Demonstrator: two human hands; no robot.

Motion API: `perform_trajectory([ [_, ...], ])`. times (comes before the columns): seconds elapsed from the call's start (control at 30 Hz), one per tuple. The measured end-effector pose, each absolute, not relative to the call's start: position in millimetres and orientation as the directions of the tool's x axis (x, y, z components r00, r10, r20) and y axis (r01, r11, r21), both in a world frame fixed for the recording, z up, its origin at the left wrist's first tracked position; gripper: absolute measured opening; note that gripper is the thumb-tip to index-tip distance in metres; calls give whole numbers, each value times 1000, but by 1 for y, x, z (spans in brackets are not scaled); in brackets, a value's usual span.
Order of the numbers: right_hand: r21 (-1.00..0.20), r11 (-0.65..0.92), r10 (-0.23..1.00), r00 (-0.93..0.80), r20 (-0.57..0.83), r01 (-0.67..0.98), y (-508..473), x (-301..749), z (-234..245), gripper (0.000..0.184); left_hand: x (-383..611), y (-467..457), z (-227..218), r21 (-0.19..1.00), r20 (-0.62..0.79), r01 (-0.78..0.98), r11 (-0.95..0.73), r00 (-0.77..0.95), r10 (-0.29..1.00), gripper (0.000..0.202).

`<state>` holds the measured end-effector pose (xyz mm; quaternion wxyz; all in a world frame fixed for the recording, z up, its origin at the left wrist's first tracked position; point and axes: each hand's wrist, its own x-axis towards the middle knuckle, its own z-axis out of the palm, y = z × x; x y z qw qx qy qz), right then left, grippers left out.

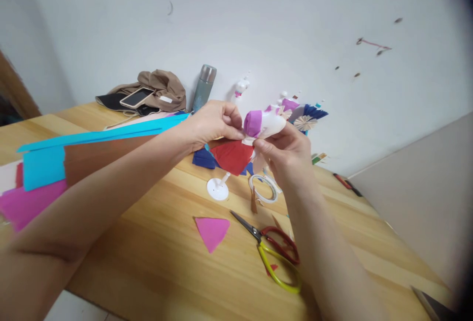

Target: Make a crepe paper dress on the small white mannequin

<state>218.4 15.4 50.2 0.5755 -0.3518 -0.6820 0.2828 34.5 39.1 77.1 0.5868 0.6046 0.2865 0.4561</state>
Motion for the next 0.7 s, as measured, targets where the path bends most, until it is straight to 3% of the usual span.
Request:
perform_trajectory([
  [0.2,-788,572,818,-89,568,229,17,220,51,42,30,40,80,972,219,-186,-142,507,834,19],
  [0.5,-812,574,819,-92,567,107,16,218,52,37,25,41,80,969,227,-215,-123,570,790,25],
  [0.7,-828,542,841,-80,536,142,14,218,56,39,31,39,80,959,280,-192,-208,555,783,25],
])
